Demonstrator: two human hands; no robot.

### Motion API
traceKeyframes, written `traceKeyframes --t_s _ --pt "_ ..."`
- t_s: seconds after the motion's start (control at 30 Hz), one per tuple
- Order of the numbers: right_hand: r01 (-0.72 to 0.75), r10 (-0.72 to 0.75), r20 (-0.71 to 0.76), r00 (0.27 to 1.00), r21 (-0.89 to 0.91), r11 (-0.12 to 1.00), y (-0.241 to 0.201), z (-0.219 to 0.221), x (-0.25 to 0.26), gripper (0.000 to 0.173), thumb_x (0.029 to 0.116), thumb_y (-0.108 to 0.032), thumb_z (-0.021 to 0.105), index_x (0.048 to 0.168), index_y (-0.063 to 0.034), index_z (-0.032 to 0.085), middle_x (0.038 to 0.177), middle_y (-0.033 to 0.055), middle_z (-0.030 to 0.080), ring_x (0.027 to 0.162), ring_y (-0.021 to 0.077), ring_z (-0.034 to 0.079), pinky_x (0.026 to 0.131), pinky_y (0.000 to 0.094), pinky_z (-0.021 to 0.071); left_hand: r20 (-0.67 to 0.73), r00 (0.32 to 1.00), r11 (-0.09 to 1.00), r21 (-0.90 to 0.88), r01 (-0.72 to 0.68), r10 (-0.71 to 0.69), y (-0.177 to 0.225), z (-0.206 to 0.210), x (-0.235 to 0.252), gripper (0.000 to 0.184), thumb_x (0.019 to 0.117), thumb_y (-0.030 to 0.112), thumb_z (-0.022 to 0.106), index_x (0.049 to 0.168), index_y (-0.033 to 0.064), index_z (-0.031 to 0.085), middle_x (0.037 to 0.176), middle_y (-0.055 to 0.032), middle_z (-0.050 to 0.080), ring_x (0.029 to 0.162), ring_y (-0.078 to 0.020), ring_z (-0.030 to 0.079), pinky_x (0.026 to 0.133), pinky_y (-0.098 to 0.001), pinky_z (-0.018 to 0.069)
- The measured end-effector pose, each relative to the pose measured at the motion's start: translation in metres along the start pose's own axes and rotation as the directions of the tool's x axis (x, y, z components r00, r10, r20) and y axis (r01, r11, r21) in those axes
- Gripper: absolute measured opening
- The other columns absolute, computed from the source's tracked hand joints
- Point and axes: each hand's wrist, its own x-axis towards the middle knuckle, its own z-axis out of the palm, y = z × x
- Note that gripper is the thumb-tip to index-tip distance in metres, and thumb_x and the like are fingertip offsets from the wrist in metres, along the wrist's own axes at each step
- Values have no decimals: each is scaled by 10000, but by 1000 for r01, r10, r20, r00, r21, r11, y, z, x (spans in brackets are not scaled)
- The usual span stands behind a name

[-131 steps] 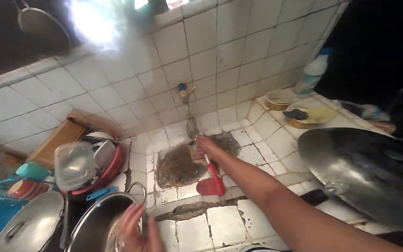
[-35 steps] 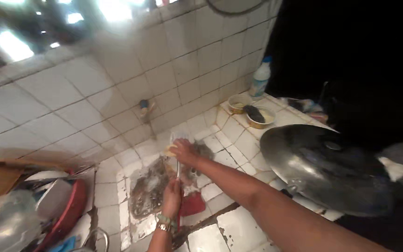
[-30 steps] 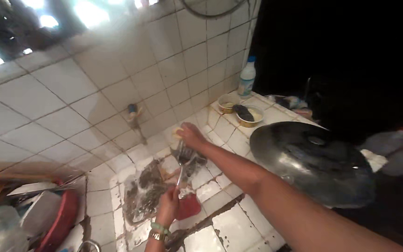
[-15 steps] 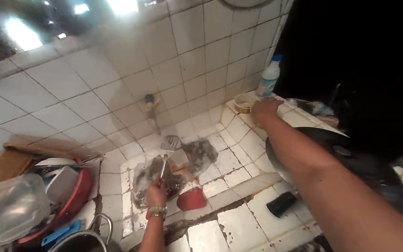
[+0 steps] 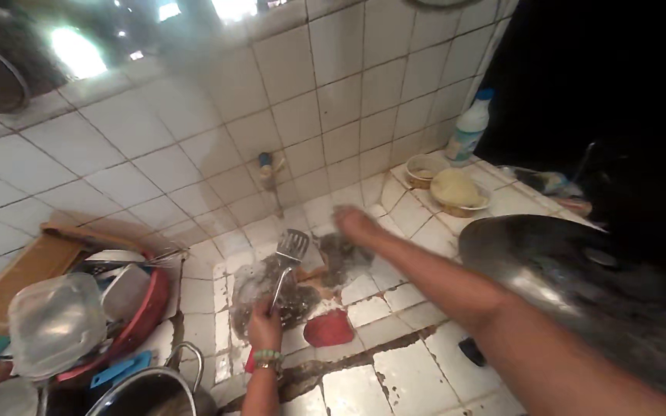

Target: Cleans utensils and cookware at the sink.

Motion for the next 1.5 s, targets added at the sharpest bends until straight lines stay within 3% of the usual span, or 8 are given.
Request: traceKeyframes --t_s 0.13,0.23,0.4,0.63,0.9,1.07,1.27,1.5 --pt "387 -399 80 914 128 913 -81 72 14 468 1112 -229 412 1546 -59 462 1670 184 302 1576 358 202 1292 510 109 -54 996 997 -36 -72 70 -2 1 -9 327 1000 143 640 1310 50 685 1184 -235 698 1077 -403 682 965 -606 507" --pt "300 -305 52 951 87 950 -99 76 30 500 1114 -405 366 1589 -258 425 1701 149 242 1577 413 151 1249 663 49 -110 991 997 -29 -76 73 -12 0 -17 337 1008 126 614 1332 55 672 1200 -226 693 1091 -392 678 964 -600 510" --pt "-320 221 233 947 607 727 -99 48 65 444 1099 -326 495 1357 26 577 1263 242 624 1079 300 651 949 447 526 -124 986 992 -52 -117 110 -32 -2 -12 312 997 128 638 1289 33 694 1169 -227 705 1064 -391 688 962 -603 508" --pt "-488 358 393 847 842 230 -119 37 58 337 1088 -133 433 1342 73 515 1199 243 617 926 271 694 789 396 600 21 969 965 -96 -242 245 7 -3 36 437 1068 108 487 1488 -12 479 1399 -263 581 1280 -391 590 1114 -526 437" --pt "128 -47 -231 972 350 928 -109 65 14 542 1089 -186 423 1556 80 347 1570 277 418 1461 369 434 1226 434 335 175 982 765 -642 56 75 73 8 88 311 1094 224 478 1195 -38 611 812 -66 602 626 -92 535 580 -262 469" --pt "527 -527 25 850 -34 849 -60 76 24 498 1116 -191 382 1569 16 381 1673 167 305 1575 305 237 1292 510 87 402 914 830 -525 188 47 76 7 102 213 1068 152 486 1101 -31 590 764 -44 574 592 -93 520 555 -258 461" --pt "337 -349 -69 934 -144 930 -79 67 35 639 1031 -51 509 1618 -3 261 1716 169 168 1597 378 60 1222 698 -1 378 925 816 -525 241 -30 77 6 106 644 1106 516 262 863 16 586 588 -15 517 462 -99 453 462 -251 403" --pt "-20 132 -128 983 636 772 -92 26 50 353 1107 -180 458 1402 -17 565 1251 244 670 1109 333 676 993 466 517 353 933 696 -688 205 74 73 -8 104 236 1054 123 550 1205 -58 554 800 -90 663 604 -119 637 573 -259 556"
